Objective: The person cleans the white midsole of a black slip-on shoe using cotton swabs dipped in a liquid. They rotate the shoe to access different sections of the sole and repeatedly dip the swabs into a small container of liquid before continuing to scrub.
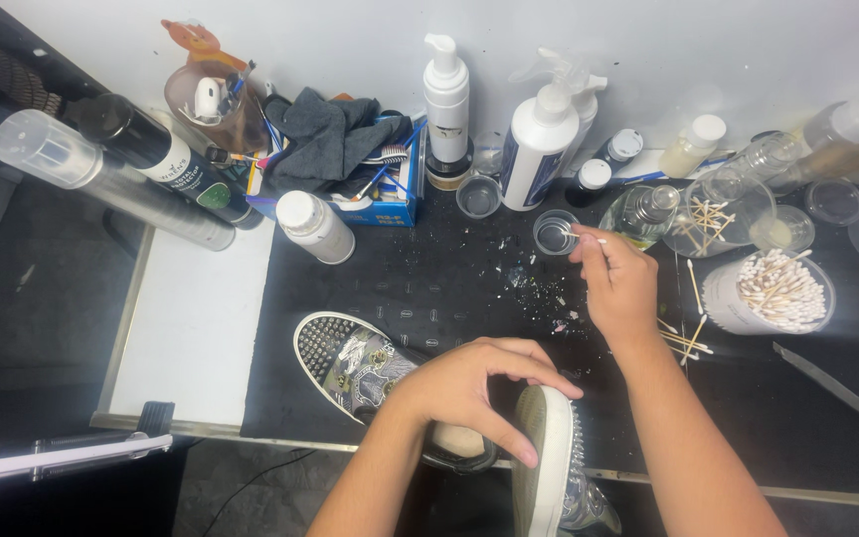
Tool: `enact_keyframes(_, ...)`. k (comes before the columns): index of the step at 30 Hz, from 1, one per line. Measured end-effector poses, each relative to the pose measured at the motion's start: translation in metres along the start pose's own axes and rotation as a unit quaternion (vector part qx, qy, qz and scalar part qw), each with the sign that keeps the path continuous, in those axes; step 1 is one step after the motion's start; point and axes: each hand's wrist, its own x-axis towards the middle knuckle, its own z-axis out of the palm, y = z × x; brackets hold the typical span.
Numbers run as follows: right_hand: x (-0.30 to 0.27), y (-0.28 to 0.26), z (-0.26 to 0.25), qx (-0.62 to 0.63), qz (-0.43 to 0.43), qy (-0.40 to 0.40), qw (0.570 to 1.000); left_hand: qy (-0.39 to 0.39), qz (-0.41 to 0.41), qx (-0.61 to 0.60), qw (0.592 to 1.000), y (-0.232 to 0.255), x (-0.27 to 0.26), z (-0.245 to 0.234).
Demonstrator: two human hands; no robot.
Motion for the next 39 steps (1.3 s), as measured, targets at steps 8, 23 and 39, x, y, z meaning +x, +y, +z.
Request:
enact_keyframes(8,-0.003,0.005,0.008,0.011,-0.014,0.057,0.998,0.005,0.004,-0.02,1.0,-0.002,-0.002,0.001)
enact_keyframes(23,-0.011,-0.025,-0.061,-0.074,0.008,0.124,0.989,0.001,0.011,-0.022,1.0,0.002,0.003,-0.005)
enact_keyframes(39,-0.038,0.009,-0.08,-0.392,0.03,-0.063,0.917,-0.01,0.007,-0.05,0.999,0.005,0.006,0.0)
